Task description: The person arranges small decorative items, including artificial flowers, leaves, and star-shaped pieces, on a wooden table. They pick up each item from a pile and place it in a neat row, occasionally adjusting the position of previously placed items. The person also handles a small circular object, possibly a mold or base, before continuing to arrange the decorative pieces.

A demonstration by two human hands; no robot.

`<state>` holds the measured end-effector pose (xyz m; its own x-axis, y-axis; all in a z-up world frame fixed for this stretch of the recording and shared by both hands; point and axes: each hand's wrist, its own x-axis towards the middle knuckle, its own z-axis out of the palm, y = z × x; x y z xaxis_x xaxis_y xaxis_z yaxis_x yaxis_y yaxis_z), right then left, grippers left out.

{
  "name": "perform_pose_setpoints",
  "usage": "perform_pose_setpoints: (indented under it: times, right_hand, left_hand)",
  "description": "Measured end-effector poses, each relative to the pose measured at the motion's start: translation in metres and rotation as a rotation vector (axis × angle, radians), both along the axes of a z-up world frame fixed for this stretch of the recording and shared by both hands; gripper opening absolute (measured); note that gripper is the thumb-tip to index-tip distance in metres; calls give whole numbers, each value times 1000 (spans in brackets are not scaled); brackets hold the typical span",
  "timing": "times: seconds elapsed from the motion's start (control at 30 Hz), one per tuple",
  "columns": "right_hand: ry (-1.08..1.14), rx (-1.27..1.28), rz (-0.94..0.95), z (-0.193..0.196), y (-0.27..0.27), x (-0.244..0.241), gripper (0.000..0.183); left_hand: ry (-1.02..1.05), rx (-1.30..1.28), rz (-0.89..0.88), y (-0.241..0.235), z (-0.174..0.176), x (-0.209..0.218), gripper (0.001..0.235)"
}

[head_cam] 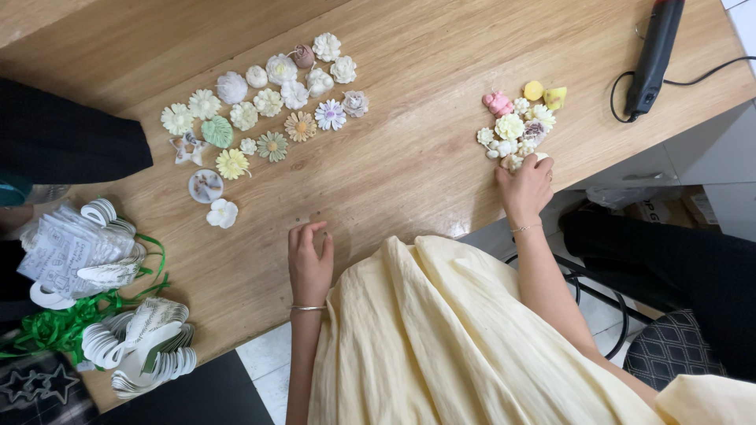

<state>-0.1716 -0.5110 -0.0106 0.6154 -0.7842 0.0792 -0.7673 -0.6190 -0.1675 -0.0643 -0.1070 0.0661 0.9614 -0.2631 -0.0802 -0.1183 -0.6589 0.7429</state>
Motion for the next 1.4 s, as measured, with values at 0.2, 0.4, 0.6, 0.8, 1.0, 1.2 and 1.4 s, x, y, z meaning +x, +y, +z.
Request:
perform_pose_setpoints:
  times: [0.2, 0.4, 0.6, 0.8, 1.0, 1.2, 1.4]
  right_hand:
    - [-85, 47, 3, 0, 18, -8, 49]
    - [-173, 15, -5, -2, 17, 1, 54]
    - [-128, 74, 137, 3, 37, 3, 52]
    - [-148, 168, 287, 7, 78, 13, 48]
    - [-191, -20, 396, 11, 73, 19, 47]
    - [-363, -30, 331, 30, 83, 25, 49]
    - [-511, 531, 642, 87, 137, 47, 67]
  left_hand:
    - [120, 30, -108, -15, 15, -2, 19]
    - [173, 25, -200, -24, 27, 2, 19]
    - [216, -53, -222, -28, 30, 3, 18]
    - [222, -69, -233, -29, 23, 4, 20]
    - [195, -88, -234, -19, 20, 3, 20]
    - [185, -148, -207, -13, 23, 2, 25]
    - [558, -637, -109, -35, 9, 3, 45]
